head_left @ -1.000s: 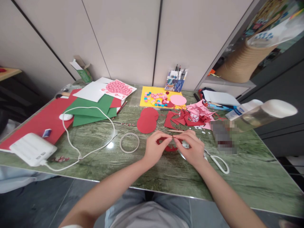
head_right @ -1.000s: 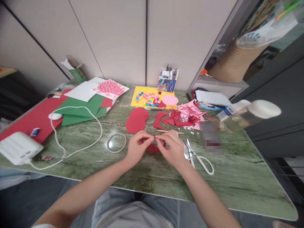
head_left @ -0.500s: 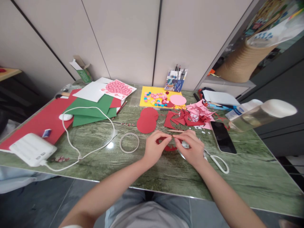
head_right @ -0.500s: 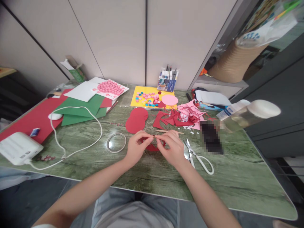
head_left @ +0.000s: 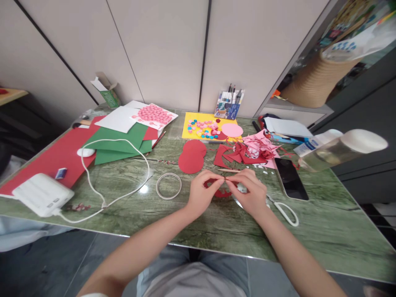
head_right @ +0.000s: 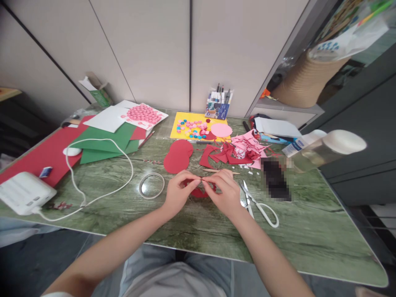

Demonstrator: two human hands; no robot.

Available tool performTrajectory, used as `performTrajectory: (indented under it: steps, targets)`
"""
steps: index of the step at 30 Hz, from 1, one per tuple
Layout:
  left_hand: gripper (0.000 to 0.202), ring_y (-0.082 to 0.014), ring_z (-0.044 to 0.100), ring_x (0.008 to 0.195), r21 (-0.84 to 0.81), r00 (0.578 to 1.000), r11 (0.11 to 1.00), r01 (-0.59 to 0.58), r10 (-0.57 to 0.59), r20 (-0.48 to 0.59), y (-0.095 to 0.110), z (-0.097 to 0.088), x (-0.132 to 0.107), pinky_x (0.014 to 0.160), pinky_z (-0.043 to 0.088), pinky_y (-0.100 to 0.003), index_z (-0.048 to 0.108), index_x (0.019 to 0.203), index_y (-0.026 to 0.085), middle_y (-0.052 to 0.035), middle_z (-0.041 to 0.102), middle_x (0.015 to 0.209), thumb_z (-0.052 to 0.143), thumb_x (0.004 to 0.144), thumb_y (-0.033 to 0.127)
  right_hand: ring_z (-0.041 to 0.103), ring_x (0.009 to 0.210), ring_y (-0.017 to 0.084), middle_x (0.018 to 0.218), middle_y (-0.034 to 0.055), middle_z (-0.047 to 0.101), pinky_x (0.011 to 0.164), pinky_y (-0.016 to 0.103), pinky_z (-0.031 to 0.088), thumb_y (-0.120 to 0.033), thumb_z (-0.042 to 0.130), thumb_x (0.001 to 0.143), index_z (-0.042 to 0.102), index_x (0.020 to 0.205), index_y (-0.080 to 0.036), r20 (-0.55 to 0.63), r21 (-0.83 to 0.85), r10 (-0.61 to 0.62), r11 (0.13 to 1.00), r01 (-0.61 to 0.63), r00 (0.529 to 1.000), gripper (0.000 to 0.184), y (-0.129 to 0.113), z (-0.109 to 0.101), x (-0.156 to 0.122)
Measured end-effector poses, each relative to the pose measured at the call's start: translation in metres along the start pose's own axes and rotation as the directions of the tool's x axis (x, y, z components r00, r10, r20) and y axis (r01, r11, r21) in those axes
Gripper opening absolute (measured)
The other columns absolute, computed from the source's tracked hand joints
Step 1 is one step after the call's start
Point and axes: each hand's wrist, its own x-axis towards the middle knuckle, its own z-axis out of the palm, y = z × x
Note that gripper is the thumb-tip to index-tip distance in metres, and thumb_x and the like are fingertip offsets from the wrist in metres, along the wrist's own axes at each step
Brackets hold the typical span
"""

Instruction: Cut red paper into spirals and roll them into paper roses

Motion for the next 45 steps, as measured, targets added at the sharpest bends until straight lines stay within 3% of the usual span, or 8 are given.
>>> performTrajectory:
  steps: [14, 33, 38, 42, 45]
  targets:
    - [0.016, -0.0152, 0.058, 0.078, 0.024, 0.997, 1.0, -0.013, 0.011, 0.083, -0.002, 0.0, 0.0, 0.071, 0.044, -0.027, 0.067, 0.083, 0.018, -0.0041, 0.064, 0.08, 0.054, 0.082, 0.027, 0.058, 0.067, 0.017, 0.07, 0.0016, 0.064, 0.069, 0.035, 0.044, -0.021, 0.064, 0.077, 0.063, 0.076, -0.022, 0.084, 0.0, 0.024, 1.0, -0.024, 0.996, 0.002, 0.002, -0.004, 0.004]
    - [0.016, -0.0162, 0.058, 0.079, 0.077, 0.989, 0.996, -0.043, 0.032, 0.141, -0.002, -0.002, 0.002, 0.073, 0.044, -0.028, 0.067, 0.082, 0.019, -0.0045, 0.065, 0.081, 0.053, 0.083, 0.026, 0.059, 0.073, 0.019, 0.073, 0.0025, 0.064, 0.071, 0.035, 0.046, -0.027, 0.065, 0.078, 0.064, 0.076, -0.023, 0.187, 0.005, 0.058, 0.998, -0.06, 0.981, 0.005, 0.009, -0.011, 0.007]
    - [0.016, -0.0163, 0.06, 0.078, -0.048, 0.987, 0.995, 0.084, -0.077, 0.144, -0.007, 0.001, 0.003, 0.071, 0.045, -0.028, 0.069, 0.083, 0.018, -0.0054, 0.067, 0.083, 0.057, 0.08, 0.029, 0.061, 0.082, 0.02, 0.086, 0.0046, 0.068, 0.073, 0.036, 0.048, -0.026, 0.064, 0.079, 0.069, 0.093, -0.025, 0.151, 0.054, 0.125, 0.989, -0.135, 0.981, 0.015, 0.011, -0.007, 0.004]
    - [0.018, -0.0165, 0.063, 0.079, -0.26, 0.966, 0.934, 0.243, -0.208, 0.156, -0.013, 0.004, 0.004, 0.075, 0.048, -0.03, 0.069, 0.087, 0.017, -0.0061, 0.07, 0.088, 0.063, 0.075, 0.029, 0.062, 0.08, 0.02, 0.084, 0.0035, 0.071, 0.074, 0.037, 0.048, -0.022, 0.063, 0.079, 0.071, 0.089, -0.025, 0.088, 0.115, 0.193, 0.973, -0.202, 0.977, 0.013, 0.007, -0.002, 0.003]
    - [0.019, -0.0168, 0.064, 0.081, -0.316, 0.963, 0.911, 0.266, -0.24, 0.121, -0.014, 0.005, 0.005, 0.079, 0.049, -0.032, 0.069, 0.086, 0.017, -0.0061, 0.07, 0.088, 0.065, 0.073, 0.029, 0.063, 0.078, 0.02, 0.082, 0.0038, 0.071, 0.074, 0.036, 0.048, -0.02, 0.064, 0.078, 0.071, 0.086, -0.024, 0.052, 0.121, 0.242, 0.962, -0.246, 0.969, 0.011, 0.005, -0.001, 0.004]
